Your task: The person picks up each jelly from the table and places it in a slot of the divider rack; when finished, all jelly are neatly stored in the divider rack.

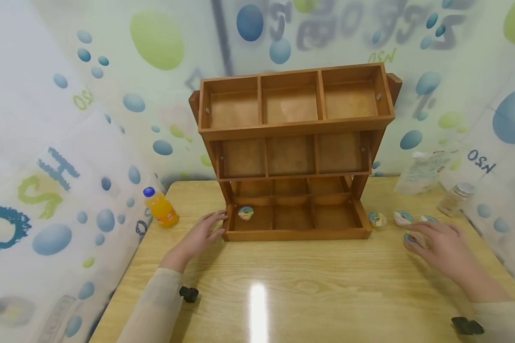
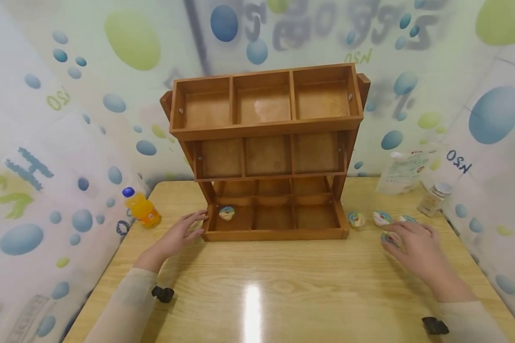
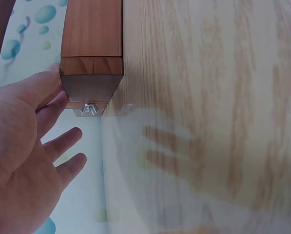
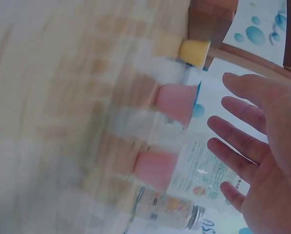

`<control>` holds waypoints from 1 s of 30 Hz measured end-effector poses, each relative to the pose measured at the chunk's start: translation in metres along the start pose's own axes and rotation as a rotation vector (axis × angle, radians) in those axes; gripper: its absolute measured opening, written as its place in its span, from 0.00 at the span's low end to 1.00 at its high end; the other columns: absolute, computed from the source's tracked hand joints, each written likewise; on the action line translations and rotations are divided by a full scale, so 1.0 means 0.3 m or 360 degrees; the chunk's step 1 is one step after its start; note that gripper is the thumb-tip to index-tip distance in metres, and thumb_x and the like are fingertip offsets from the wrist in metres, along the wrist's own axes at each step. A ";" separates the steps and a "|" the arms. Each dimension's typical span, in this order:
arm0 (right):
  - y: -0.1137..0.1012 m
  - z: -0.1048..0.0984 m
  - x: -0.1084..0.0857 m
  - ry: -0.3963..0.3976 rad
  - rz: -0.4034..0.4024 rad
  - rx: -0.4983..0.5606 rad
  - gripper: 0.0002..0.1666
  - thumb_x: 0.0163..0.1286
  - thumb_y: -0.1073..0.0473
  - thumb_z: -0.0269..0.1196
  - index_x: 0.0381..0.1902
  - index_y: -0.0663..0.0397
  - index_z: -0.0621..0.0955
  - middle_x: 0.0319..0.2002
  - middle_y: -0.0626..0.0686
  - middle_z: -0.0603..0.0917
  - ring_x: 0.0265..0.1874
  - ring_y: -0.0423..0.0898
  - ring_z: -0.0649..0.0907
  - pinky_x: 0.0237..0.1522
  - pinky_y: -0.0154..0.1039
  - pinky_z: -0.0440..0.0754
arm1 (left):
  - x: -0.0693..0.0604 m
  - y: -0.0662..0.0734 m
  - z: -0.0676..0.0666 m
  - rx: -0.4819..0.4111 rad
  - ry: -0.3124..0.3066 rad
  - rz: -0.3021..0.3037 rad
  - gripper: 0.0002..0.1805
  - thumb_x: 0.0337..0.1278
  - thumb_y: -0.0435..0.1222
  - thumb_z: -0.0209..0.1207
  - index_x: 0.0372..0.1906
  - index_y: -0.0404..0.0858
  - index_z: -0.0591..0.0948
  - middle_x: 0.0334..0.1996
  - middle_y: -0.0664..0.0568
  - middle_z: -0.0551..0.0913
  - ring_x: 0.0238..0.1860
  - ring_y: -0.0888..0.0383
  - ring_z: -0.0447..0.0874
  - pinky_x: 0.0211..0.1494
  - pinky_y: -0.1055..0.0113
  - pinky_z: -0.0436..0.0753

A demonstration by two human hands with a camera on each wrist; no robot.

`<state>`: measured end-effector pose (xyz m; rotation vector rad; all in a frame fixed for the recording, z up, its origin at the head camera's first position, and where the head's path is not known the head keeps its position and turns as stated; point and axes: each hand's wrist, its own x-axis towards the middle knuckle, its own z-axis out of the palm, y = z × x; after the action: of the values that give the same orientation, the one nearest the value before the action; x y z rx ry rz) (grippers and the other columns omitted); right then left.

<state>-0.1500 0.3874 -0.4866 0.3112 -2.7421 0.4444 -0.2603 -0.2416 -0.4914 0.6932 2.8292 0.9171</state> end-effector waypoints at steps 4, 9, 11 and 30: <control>0.032 0.008 -0.017 0.0038 -0.0012 -0.0028 0.23 0.58 0.48 0.78 0.47 0.51 0.86 0.50 0.64 0.88 0.52 0.70 0.82 0.53 0.70 0.64 | -0.003 0.003 -0.006 -0.0002 -0.0007 0.0004 0.26 0.78 0.41 0.56 0.75 0.40 0.71 0.81 0.48 0.63 0.80 0.38 0.57 0.77 0.35 0.63; 0.062 0.018 -0.031 0.0057 -0.0067 -0.0056 0.28 0.46 0.57 0.82 0.47 0.52 0.86 0.46 0.63 0.89 0.45 0.66 0.84 0.51 0.68 0.66 | -0.004 0.006 -0.008 -0.0008 -0.0022 -0.0004 0.26 0.78 0.41 0.56 0.75 0.41 0.71 0.81 0.48 0.63 0.80 0.38 0.57 0.78 0.35 0.63; 0.070 0.021 -0.033 0.0049 -0.0075 -0.0057 0.29 0.45 0.57 0.83 0.47 0.53 0.86 0.45 0.63 0.89 0.45 0.66 0.83 0.51 0.67 0.66 | -0.005 0.006 -0.007 -0.0005 -0.0023 -0.0004 0.26 0.78 0.41 0.56 0.75 0.41 0.71 0.81 0.47 0.62 0.80 0.38 0.57 0.77 0.34 0.63; 0.082 0.033 -0.009 0.0012 -0.0091 -0.0043 0.24 0.44 0.57 0.83 0.41 0.50 0.87 0.39 0.56 0.90 0.42 0.64 0.84 0.54 0.74 0.62 | -0.003 0.000 0.000 -0.0032 -0.0029 -0.0034 0.27 0.79 0.42 0.55 0.76 0.41 0.70 0.81 0.48 0.61 0.80 0.38 0.56 0.77 0.34 0.63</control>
<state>-0.1569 0.4075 -0.5029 0.3792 -2.7218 0.3924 -0.2596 -0.2421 -0.4914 0.6639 2.8019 0.9293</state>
